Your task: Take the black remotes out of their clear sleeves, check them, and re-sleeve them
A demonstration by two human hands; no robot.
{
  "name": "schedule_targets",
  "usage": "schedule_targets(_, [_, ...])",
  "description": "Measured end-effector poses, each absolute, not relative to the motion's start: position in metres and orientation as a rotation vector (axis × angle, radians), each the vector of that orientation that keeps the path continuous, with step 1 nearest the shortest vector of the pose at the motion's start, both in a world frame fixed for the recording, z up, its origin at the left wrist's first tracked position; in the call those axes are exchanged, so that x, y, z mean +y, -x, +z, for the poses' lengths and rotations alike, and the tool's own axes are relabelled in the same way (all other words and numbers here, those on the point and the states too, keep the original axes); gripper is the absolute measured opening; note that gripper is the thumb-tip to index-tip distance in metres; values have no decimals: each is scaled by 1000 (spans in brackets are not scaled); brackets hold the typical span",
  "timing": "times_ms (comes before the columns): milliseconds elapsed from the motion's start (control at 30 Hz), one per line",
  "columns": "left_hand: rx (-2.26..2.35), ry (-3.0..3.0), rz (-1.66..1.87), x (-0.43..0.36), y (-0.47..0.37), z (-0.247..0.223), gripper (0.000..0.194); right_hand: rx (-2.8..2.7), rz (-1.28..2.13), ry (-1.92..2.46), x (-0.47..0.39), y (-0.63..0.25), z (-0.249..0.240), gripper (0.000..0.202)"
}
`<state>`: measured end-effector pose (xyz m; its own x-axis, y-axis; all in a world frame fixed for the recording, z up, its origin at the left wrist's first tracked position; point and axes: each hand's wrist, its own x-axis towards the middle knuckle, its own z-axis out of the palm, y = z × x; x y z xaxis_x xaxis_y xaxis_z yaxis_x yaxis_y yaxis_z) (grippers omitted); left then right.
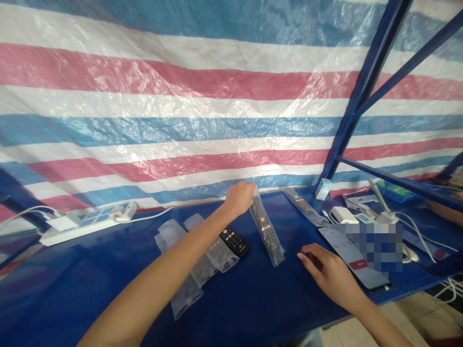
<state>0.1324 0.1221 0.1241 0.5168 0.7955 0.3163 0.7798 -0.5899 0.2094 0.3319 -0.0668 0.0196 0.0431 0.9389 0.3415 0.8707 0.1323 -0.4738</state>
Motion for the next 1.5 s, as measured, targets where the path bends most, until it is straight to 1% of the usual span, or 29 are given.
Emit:
schedule_targets(133, [1341,-2807,730,103,-133,160,20,-1817,157,1757,-73,-331,17,38])
schedule_targets(233, [1252,-2768,848,90,-134,181,18,-1842,146,1797,-72,-324,14,39])
schedule_targets(367, [1181,-2752,938,77,-134,199,17,-1878,136,1859,-62,-311,13,38])
schedule_targets(467, [1138,-2779,978,69,-135,206,18,-1886,166,1878,-51,-302,17,41])
schedule_targets(667, [1051,-2772,1045,54,-125,221,22,-1928,212,1890,-42,-287,24,22])
schedule_targets(767, [1108,-2637,1224,61,-92,239,17,-1901,213,1931,-43,-287,25,17])
schedule_targets(833, [1198,-2469,1328,77,-59,244,18,-1889,216,1990,-43,-288,28,18])
schedule_targets(933, [1300,-2134,1348,109,-9,221,29,-1891,235,2108,-39,-288,36,21])
schedule_targets(1033, [1352,-1927,1128,133,23,166,37,-1929,236,2191,-30,-283,46,23])
schedule_targets(1133, [1425,-1852,938,142,32,113,39,-1986,210,2216,-17,-273,53,24])
schedule_targets(1200, [1457,-1873,893,142,32,91,37,-2019,201,2211,-9,-265,55,24])
schedule_targets(1267, [1481,-1923,872,143,31,80,32,-2041,194,2206,-3,-258,56,25])
schedule_targets(1400, [1557,-2055,821,146,28,72,21,-2091,192,2148,6,-244,53,28])
schedule_targets(1500, [1638,-2128,812,143,31,67,19,-2145,217,2021,10,-248,52,36])
